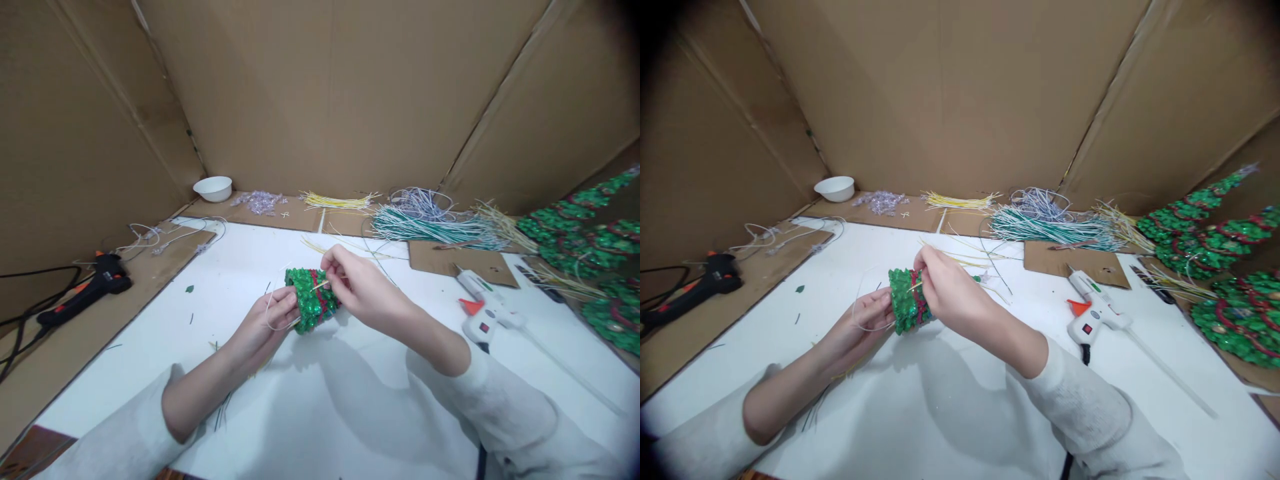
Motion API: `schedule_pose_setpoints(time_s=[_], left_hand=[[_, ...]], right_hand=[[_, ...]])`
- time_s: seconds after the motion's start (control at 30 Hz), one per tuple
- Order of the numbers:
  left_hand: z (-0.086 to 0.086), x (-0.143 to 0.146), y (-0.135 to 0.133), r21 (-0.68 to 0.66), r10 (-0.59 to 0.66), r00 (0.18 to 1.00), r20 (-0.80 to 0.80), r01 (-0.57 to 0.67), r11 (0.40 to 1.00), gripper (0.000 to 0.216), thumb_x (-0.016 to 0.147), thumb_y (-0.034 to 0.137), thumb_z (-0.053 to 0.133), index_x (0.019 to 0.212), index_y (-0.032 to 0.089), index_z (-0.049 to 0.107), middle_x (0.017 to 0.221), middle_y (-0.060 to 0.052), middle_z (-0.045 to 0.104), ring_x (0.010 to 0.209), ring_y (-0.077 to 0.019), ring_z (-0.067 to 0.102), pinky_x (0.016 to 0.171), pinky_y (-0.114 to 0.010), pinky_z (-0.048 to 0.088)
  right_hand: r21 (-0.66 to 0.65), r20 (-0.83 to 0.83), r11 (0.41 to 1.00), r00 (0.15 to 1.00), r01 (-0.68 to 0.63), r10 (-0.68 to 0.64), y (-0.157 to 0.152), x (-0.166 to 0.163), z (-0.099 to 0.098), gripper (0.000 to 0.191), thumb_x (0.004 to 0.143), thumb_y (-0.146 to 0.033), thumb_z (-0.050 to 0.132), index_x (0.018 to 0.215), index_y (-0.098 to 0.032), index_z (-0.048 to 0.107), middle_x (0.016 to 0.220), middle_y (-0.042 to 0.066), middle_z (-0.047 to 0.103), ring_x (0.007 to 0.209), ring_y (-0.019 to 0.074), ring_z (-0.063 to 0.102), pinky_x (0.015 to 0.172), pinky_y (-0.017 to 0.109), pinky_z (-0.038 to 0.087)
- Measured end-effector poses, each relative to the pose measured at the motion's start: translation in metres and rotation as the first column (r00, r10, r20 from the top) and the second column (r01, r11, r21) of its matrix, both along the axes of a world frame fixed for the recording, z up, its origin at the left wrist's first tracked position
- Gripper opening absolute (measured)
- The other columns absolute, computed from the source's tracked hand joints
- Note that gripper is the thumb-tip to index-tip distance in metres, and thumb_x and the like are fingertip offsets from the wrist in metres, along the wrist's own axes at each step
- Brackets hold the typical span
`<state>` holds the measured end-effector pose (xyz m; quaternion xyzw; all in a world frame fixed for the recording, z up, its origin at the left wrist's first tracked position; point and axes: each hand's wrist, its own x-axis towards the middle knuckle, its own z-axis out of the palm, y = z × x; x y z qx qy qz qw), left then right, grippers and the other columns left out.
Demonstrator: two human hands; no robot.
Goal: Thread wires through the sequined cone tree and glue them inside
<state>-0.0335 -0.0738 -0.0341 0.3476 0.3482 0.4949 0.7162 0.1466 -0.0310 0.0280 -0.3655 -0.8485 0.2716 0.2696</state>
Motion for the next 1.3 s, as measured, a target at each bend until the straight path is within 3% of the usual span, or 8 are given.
schedule_pose_setpoints(time_s=[0.23,0.43,0.6,0.73,0.9,0.97,1.1,1.3], left_hand=[[0.005,0.001,-0.001,0.019,0.001,1.0,-0.014,-0.001,1.0,0.021,0.081,0.027,0.061,0.095,0.011,0.066,0.086,-0.009,0.067,0.077,-0.0174,0.06,0.075,-0.03,0.042],[0.002,0.0,0.0,0.003,-0.003,1.0,-0.029,0.003,1.0,0.019,0.081,0.027,0.061,0.092,0.012,0.066,0.09,-0.01,0.068,0.08,-0.0182,0.061,0.08,-0.032,0.043],[0.002,0.0,-0.001,-0.009,0.018,0.998,-0.057,-0.018,1.0,0.017,0.08,0.027,0.062,0.088,0.013,0.067,0.086,-0.009,0.069,0.076,-0.017,0.061,0.078,-0.031,0.044],[0.004,0.0,-0.002,0.001,0.021,0.998,-0.056,-0.021,1.0,0.02,0.08,0.027,0.063,0.092,0.012,0.067,0.089,-0.01,0.07,0.078,-0.0183,0.062,0.077,-0.031,0.044],[0.003,0.0,-0.001,0.007,0.004,0.998,-0.061,-0.003,1.0,0.019,0.08,0.028,0.062,0.092,0.013,0.067,0.087,-0.009,0.07,0.079,-0.0184,0.063,0.079,-0.031,0.043],[0.002,-0.001,-0.001,0.006,0.007,0.998,-0.064,-0.007,1.0,0.018,0.08,0.029,0.063,0.088,0.013,0.066,0.085,-0.009,0.069,0.078,-0.0179,0.062,0.078,-0.03,0.042],[0.001,-0.004,0.0,0.004,0.01,0.997,-0.074,-0.009,1.0,0.014,0.077,0.029,0.066,0.079,0.015,0.065,0.071,-0.003,0.064,0.066,-0.013,0.055,0.07,-0.027,0.041],[0.006,-0.009,0.004,0.046,-0.04,0.981,-0.189,0.049,0.998,0.02,0.078,0.032,0.064,0.07,0.014,0.064,0.063,0.0,0.056,0.059,-0.0093,0.047,0.059,-0.022,0.036]], right_hand=[[0.004,0.025,1.0,1.0,0.013,-0.013,-0.005,-0.011,-0.015,0.008,0.085,-0.013,0.04,0.09,-0.018,0.042,0.086,0.004,0.055,0.071,0.0129,0.049,0.063,0.024,0.036],[-0.037,0.302,0.998,0.952,0.06,-0.046,0.0,0.017,0.014,0.011,0.087,-0.028,0.046,0.091,-0.019,0.049,0.074,0.002,0.059,0.064,0.0136,0.05,0.056,0.024,0.031],[-0.006,0.499,0.997,0.864,-0.071,0.065,0.01,0.036,0.023,0.025,0.09,-0.026,0.04,0.069,-0.018,0.05,0.065,0.001,0.055,0.058,0.012,0.046,0.053,0.025,0.026],[-0.092,0.453,0.983,0.872,-0.158,0.182,0.013,0.037,0.024,0.032,0.092,-0.03,0.035,0.069,-0.017,0.051,0.068,0.002,0.057,0.06,0.0122,0.047,0.054,0.025,0.029],[-0.224,0.492,0.959,0.829,-0.175,0.266,0.013,0.036,0.028,0.022,0.089,-0.025,0.039,0.074,-0.018,0.054,0.066,0.0,0.057,0.056,0.0106,0.045,0.051,0.023,0.028],[-0.184,0.485,0.971,0.845,-0.151,0.223,0.012,0.035,0.028,0.024,0.09,-0.022,0.036,0.073,-0.019,0.053,0.065,-0.001,0.056,0.056,0.0102,0.045,0.052,0.023,0.027],[0.045,0.466,0.999,0.885,-0.009,-0.013,0.007,0.026,0.021,0.025,0.09,-0.024,0.039,0.067,-0.019,0.049,0.061,-0.002,0.053,0.056,0.0106,0.043,0.052,0.024,0.023],[0.05,0.479,0.999,0.877,0.012,-0.035,-0.002,0.014,0.016,0.023,0.09,-0.029,0.041,0.071,-0.019,0.051,0.066,0.001,0.058,0.058,0.0123,0.047,0.052,0.024,0.024]])
